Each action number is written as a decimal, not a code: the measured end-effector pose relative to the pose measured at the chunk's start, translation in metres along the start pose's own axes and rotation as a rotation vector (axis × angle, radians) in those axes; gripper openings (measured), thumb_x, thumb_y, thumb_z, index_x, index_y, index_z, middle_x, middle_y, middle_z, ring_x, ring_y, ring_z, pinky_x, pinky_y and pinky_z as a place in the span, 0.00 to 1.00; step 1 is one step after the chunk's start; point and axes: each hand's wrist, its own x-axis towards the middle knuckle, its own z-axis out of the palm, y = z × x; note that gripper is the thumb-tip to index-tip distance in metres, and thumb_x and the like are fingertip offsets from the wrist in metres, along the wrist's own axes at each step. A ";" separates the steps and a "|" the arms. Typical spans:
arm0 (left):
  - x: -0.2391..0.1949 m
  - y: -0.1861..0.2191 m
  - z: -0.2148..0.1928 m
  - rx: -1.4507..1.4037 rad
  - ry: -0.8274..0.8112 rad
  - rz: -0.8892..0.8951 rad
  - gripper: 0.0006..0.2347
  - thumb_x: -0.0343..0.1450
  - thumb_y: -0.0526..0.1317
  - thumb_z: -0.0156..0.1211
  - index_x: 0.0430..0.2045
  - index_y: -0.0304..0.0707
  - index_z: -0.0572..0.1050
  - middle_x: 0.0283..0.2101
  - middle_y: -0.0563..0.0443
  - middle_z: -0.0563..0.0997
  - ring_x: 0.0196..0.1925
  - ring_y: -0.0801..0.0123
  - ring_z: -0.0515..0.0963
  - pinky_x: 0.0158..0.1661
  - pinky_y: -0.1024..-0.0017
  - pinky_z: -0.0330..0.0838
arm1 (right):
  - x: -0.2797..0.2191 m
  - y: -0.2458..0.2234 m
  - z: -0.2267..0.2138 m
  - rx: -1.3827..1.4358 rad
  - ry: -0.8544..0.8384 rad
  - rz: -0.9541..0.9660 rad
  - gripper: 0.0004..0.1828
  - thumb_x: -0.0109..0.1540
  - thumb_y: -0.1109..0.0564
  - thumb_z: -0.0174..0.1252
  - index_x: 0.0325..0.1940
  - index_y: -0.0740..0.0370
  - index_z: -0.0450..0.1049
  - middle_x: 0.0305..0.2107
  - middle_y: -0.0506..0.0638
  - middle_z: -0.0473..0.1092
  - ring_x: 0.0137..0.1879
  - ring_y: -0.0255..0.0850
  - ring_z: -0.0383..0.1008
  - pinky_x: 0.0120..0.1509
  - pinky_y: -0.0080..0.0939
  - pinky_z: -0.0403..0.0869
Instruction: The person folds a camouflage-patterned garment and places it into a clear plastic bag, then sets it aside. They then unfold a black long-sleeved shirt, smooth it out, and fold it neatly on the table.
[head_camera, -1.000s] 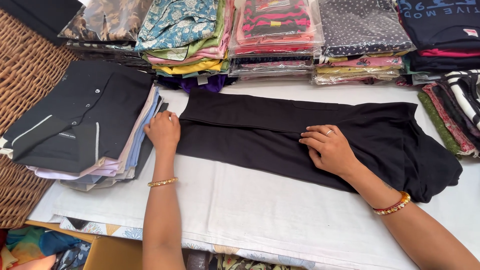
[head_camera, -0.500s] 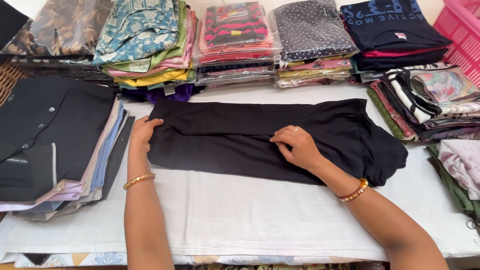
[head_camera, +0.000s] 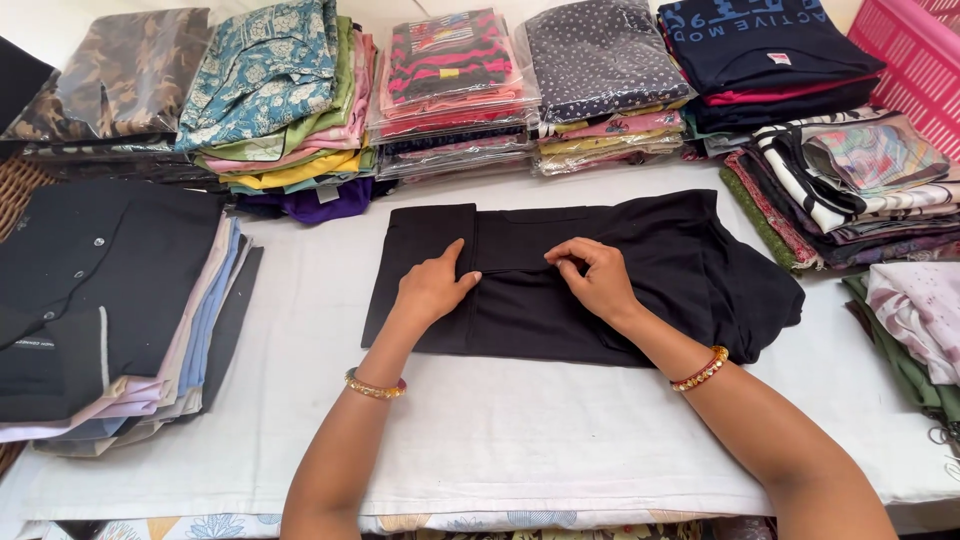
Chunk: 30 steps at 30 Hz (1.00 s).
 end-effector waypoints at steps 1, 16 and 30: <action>0.002 -0.006 0.001 -0.033 0.033 0.010 0.30 0.70 0.56 0.58 0.68 0.53 0.61 0.46 0.40 0.83 0.52 0.44 0.80 0.52 0.52 0.74 | 0.000 0.000 0.000 -0.005 -0.011 -0.006 0.09 0.60 0.68 0.58 0.40 0.62 0.81 0.34 0.48 0.79 0.37 0.35 0.79 0.41 0.33 0.75; 0.006 -0.140 0.009 -0.804 0.033 -0.132 0.35 0.66 0.41 0.64 0.70 0.51 0.55 0.34 0.48 0.80 0.34 0.65 0.79 0.37 0.64 0.75 | 0.003 -0.022 0.002 -0.202 -0.088 -0.176 0.08 0.59 0.68 0.60 0.39 0.61 0.81 0.34 0.48 0.79 0.38 0.40 0.78 0.41 0.37 0.76; -0.108 -0.083 -0.021 -0.134 0.037 -0.190 0.38 0.71 0.58 0.58 0.75 0.48 0.49 0.46 0.40 0.81 0.48 0.46 0.82 0.48 0.52 0.77 | 0.164 -0.031 0.179 -0.411 -0.418 -0.251 0.19 0.62 0.52 0.61 0.57 0.56 0.76 0.46 0.53 0.78 0.55 0.54 0.73 0.58 0.54 0.72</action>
